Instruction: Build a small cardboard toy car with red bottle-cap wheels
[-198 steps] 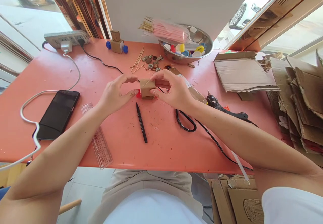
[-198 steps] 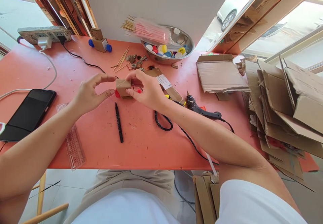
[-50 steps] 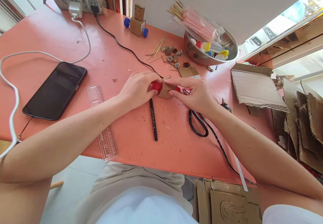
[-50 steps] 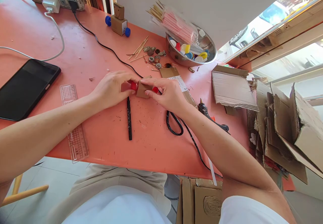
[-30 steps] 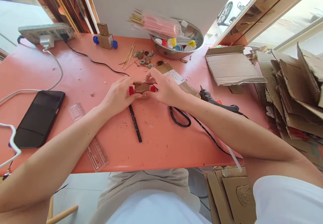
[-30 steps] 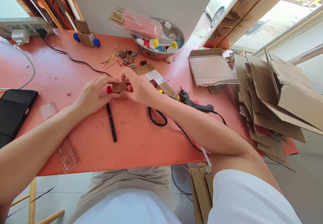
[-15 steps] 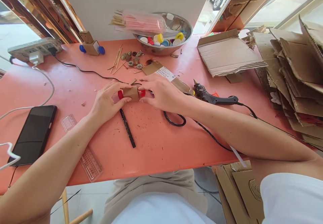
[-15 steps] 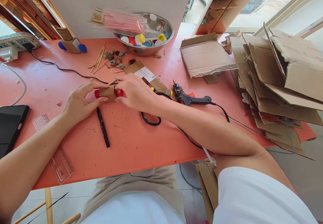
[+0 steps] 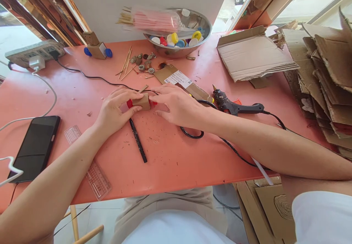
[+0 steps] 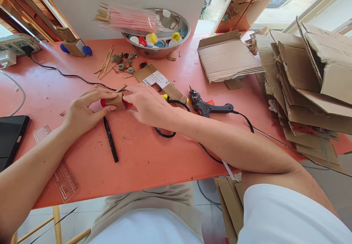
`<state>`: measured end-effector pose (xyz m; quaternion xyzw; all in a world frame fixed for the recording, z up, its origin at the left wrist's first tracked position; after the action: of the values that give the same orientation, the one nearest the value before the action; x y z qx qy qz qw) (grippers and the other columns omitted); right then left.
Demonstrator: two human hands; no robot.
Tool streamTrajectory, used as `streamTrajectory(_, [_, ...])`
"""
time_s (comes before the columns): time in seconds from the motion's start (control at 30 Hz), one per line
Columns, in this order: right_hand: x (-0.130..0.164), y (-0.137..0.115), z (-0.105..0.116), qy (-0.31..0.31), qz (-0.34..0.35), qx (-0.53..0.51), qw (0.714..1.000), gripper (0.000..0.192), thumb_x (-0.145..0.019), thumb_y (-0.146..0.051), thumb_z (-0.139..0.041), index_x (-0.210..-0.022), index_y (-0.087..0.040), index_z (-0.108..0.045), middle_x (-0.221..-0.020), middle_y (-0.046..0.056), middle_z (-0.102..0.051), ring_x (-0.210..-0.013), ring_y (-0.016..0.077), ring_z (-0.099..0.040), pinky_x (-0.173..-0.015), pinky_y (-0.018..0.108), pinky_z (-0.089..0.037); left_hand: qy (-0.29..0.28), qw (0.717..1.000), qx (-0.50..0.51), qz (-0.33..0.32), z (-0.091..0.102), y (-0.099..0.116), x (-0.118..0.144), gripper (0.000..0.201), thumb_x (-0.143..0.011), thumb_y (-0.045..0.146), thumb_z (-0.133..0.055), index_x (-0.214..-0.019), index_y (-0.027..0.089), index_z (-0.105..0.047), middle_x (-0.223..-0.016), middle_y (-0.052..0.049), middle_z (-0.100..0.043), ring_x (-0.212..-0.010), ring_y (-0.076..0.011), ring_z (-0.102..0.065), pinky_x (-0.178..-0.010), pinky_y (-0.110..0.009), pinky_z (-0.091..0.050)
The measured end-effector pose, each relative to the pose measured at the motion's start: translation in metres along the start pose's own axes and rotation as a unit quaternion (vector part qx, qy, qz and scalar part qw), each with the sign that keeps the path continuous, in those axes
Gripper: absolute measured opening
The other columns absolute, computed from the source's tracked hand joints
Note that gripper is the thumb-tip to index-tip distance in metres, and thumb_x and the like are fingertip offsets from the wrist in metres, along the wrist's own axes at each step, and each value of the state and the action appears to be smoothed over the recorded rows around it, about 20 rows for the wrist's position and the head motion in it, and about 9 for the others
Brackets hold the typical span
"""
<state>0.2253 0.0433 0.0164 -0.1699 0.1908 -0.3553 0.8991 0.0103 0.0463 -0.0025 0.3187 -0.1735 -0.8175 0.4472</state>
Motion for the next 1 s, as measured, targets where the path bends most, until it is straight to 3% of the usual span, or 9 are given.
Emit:
streamTrajectory(0.33, [0.007,-0.003,-0.003,-0.001,0.013,0.008,1.000,0.032,-0.094,-0.013,-0.068,-0.123,-0.016,-0.079,-0.130,0.019,-0.077,-0.128,0.0379,-0.066,-0.109,0.056,-0.054,0.009,1.000,-0.024,-0.015,-0.002,-0.002,0.000,0.016,-0.098,0.034,-0.069,-0.111,0.034,-0.079,-0.117,-0.003,-0.085,-0.108,-0.0288,-0.076,-0.107,-0.056,-0.061])
streamTrajectory(0.57, [0.011,-0.011,-0.011,-0.018,0.022,0.074,0.997,0.042,-0.098,-0.011,-0.058,-0.138,-0.011,-0.071,-0.152,0.022,-0.068,-0.140,0.0364,-0.059,-0.116,0.054,-0.052,0.015,0.999,-0.029,-0.020,-0.003,-0.004,0.000,0.015,-0.098,0.036,-0.069,-0.109,0.034,-0.078,-0.117,-0.003,-0.086,-0.109,-0.0289,-0.078,-0.108,-0.056,-0.061])
streamTrajectory(0.7, [0.016,-0.016,-0.009,0.002,0.041,0.105,0.994,0.037,-0.102,-0.012,-0.052,-0.131,-0.012,-0.075,-0.155,0.022,-0.065,-0.144,0.0364,-0.056,-0.116,0.056,-0.052,0.023,0.999,-0.030,-0.019,-0.004,-0.003,-0.001,0.014,-0.097,0.034,-0.069,-0.106,0.034,-0.079,-0.115,-0.003,-0.086,-0.107,-0.0285,-0.078,-0.110,-0.057,-0.059])
streamTrajectory(0.83, [0.009,-0.016,0.007,0.032,0.036,0.050,0.998,0.021,-0.102,-0.017,-0.057,-0.103,-0.022,-0.078,-0.142,0.014,-0.073,-0.132,0.0342,-0.063,-0.113,0.054,-0.051,0.021,0.999,-0.019,-0.023,-0.007,-0.003,-0.002,0.015,-0.094,0.033,-0.071,-0.107,0.032,-0.080,-0.114,-0.004,-0.086,-0.105,-0.0282,-0.077,-0.109,-0.056,-0.059])
streamTrajectory(0.93, [-0.007,-0.009,0.014,0.029,0.005,-0.004,1.000,0.010,-0.100,-0.021,-0.063,-0.105,-0.021,-0.071,-0.116,0.010,-0.076,-0.114,0.0307,-0.068,-0.098,0.045,-0.051,0.023,0.999,-0.020,-0.014,-0.009,-0.005,-0.002,0.017,-0.091,0.032,-0.074,-0.107,0.030,-0.081,-0.110,-0.004,-0.086,-0.103,-0.0285,-0.077,-0.108,-0.055,-0.059])
streamTrajectory(1.0, [-0.019,-0.004,0.012,0.004,-0.026,-0.024,0.999,0.015,-0.095,-0.023,-0.069,-0.110,-0.021,-0.065,-0.101,0.006,-0.073,-0.100,0.0267,-0.068,-0.087,0.037,-0.047,0.027,0.999,-0.023,-0.012,-0.010,-0.005,-0.002,0.019,-0.091,0.030,-0.075,-0.109,0.029,-0.081,-0.106,-0.005,-0.086,-0.100,-0.0285,-0.077,-0.108,-0.055,-0.058])
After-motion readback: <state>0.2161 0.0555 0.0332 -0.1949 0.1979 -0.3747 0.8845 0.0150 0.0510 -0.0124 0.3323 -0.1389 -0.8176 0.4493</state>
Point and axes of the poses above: each hand's wrist, its own x-axis away from the middle knuckle, its own z-axis out of the back of the hand, y = z × x, the point moved 3 cm from there along -x, towards the middle knuckle
